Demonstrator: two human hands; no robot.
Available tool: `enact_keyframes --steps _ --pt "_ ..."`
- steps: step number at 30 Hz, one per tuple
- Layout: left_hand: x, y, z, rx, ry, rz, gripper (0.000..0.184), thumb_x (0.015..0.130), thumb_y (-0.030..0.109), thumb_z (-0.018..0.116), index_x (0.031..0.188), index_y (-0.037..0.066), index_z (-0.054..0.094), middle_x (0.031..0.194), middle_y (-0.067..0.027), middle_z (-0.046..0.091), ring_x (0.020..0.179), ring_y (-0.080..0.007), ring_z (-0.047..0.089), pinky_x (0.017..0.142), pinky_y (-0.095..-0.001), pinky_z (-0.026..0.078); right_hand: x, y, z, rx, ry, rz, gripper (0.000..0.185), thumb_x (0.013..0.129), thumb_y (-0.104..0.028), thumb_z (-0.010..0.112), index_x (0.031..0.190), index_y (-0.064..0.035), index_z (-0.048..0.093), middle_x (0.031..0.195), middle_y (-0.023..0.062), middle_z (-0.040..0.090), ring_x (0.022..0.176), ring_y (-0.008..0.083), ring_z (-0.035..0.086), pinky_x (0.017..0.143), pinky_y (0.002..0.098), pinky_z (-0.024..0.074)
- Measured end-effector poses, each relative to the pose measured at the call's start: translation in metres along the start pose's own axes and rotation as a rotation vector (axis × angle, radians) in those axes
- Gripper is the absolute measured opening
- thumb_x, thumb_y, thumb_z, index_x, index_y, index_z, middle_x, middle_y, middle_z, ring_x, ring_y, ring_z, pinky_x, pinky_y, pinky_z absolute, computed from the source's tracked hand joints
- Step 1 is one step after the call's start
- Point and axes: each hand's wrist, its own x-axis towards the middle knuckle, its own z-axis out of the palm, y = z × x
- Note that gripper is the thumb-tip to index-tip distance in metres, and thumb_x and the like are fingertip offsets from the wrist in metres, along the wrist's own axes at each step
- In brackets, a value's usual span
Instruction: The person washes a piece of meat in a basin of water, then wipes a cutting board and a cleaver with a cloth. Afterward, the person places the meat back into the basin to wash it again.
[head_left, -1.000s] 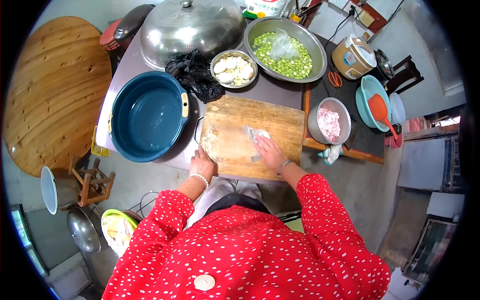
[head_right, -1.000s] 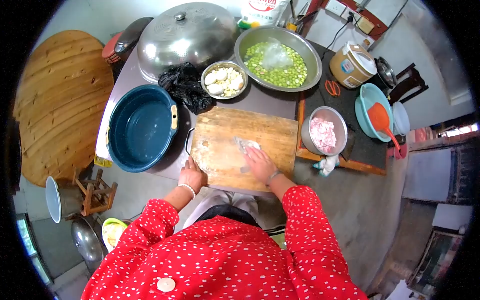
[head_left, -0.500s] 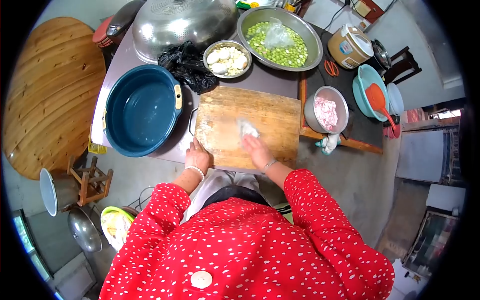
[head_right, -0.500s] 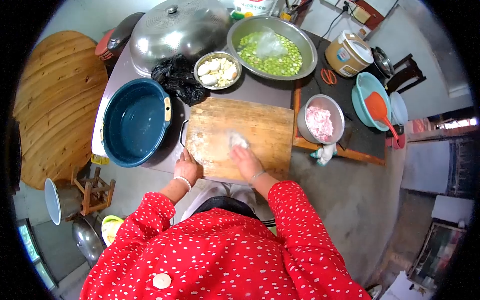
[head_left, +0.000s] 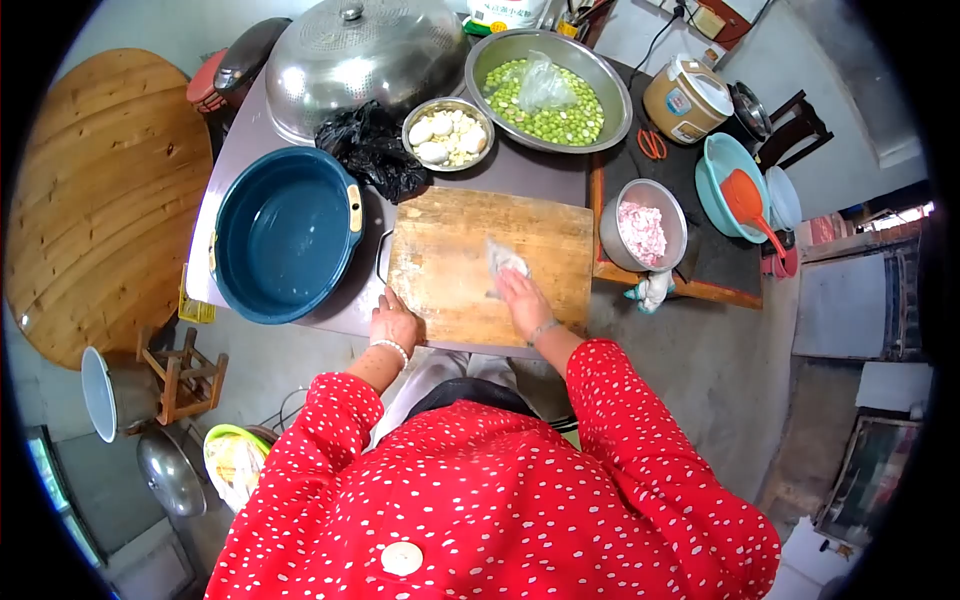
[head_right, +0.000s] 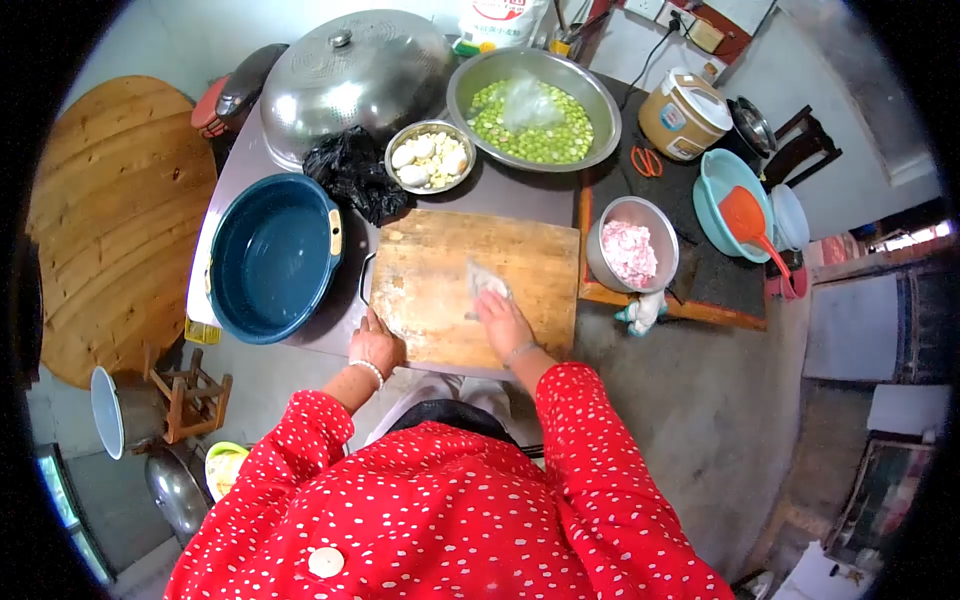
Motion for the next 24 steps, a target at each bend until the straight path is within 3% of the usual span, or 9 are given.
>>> enact_keyframes --steps 3,6,8,10,12,14,17,20,24 --pt "-0.001 0.003 -0.006 -0.013 -0.027 0.010 0.066 0.080 0.028 0.052 0.126 -0.015 0.034 0.139 -0.0306 0.024 0.122 -0.0377 0.037 0.094 -0.0397 0.038 -0.016 -0.007 -0.036 0.091 -0.218 -0.068 0.043 0.082 -0.007 0.047 0.124 -0.0085 0.048 0.123 0.0110 0.053 0.115 0.0262 0.048 0.096 0.0348 0.0387" --pt "0.003 -0.001 0.008 0.002 0.055 0.025 0.069 0.076 0.032 0.057 0.124 -0.014 0.039 0.136 -0.0327 0.027 0.118 -0.0395 0.041 0.094 -0.0397 0.040 -0.028 0.015 -0.034 0.709 -0.303 0.384 0.044 0.082 -0.008 0.051 0.126 -0.0087 0.048 0.111 0.0104 0.060 0.100 0.0270 0.058 0.087 0.0328 0.0446" --pt "0.006 -0.001 0.009 -0.047 0.073 -0.012 0.070 0.075 0.032 0.059 0.124 -0.013 0.038 0.135 -0.0323 0.029 0.118 -0.0391 0.040 0.093 -0.0392 0.040 -0.035 0.061 -0.020 1.452 -0.133 0.489 0.048 0.083 -0.011 0.054 0.129 -0.0099 0.044 0.105 0.0125 0.063 0.090 0.0277 0.062 0.083 0.0306 0.0464" --pt "0.005 0.000 0.011 -0.038 0.090 -0.022 0.073 0.073 0.032 0.062 0.126 -0.011 0.037 0.134 -0.0309 0.030 0.118 -0.0380 0.040 0.093 -0.0385 0.040 -0.031 0.070 -0.064 1.062 -0.041 0.642 0.050 0.083 -0.014 0.055 0.131 -0.0116 0.042 0.111 0.0166 0.059 0.098 0.0283 0.058 0.086 0.0316 0.0449" --pt "0.000 0.001 -0.003 -0.015 0.056 0.005 0.074 0.073 0.033 0.062 0.126 -0.011 0.037 0.135 -0.0303 0.029 0.118 -0.0378 0.040 0.093 -0.0386 0.040 -0.029 0.075 -0.080 0.708 0.123 0.586 0.051 0.083 -0.016 0.056 0.132 -0.0134 0.041 0.118 0.0189 0.053 0.106 0.0299 0.054 0.090 0.0343 0.0427" --pt "0.001 0.000 0.003 0.021 0.045 0.022 0.076 0.072 0.035 0.063 0.127 -0.011 0.035 0.136 -0.0291 0.028 0.118 -0.0374 0.040 0.093 -0.0386 0.040 -0.040 0.075 -0.073 0.398 0.336 0.354 0.051 0.083 -0.018 0.056 0.132 -0.0154 0.042 0.126 0.0193 0.047 0.115 0.0323 0.047 0.094 0.0385 0.0396" --pt "-0.006 0.005 -0.015 -0.034 0.014 0.021 0.064 0.078 0.030 0.057 0.123 -0.013 0.041 0.137 -0.0321 0.025 0.121 -0.0380 0.038 0.093 -0.0396 0.040 -0.054 0.045 -0.069 0.121 0.142 0.029 0.048 0.083 -0.017 0.055 0.130 -0.0175 0.044 0.135 0.0139 0.038 0.124 0.0342 0.035 0.099 0.0443 0.0330" --pt "0.003 0.000 0.010 -0.076 0.098 0.007 0.068 0.078 0.030 0.057 0.125 -0.014 0.038 0.137 -0.0321 0.026 0.121 -0.0375 0.038 0.093 -0.0395 0.040 -0.064 0.024 -0.059 -0.039 0.013 0.039 0.050 0.080 -0.013 0.055 0.129 -0.0175 0.045 0.137 0.0090 0.038 0.127 0.0341 0.031 0.102 0.0451 0.0285" --pt "-0.004 0.001 -0.005 0.000 0.057 0.043 0.070 0.078 0.034 0.056 0.125 -0.015 0.037 0.135 -0.0317 0.029 0.121 -0.0371 0.039 0.093 -0.0395 0.040 -0.056 0.041 -0.037 -0.052 0.031 0.126 0.050 0.080 -0.010 0.052 0.129 -0.0168 0.045 0.137 0.0091 0.038 0.129 0.0325 0.028 0.104 0.0437 0.0258"
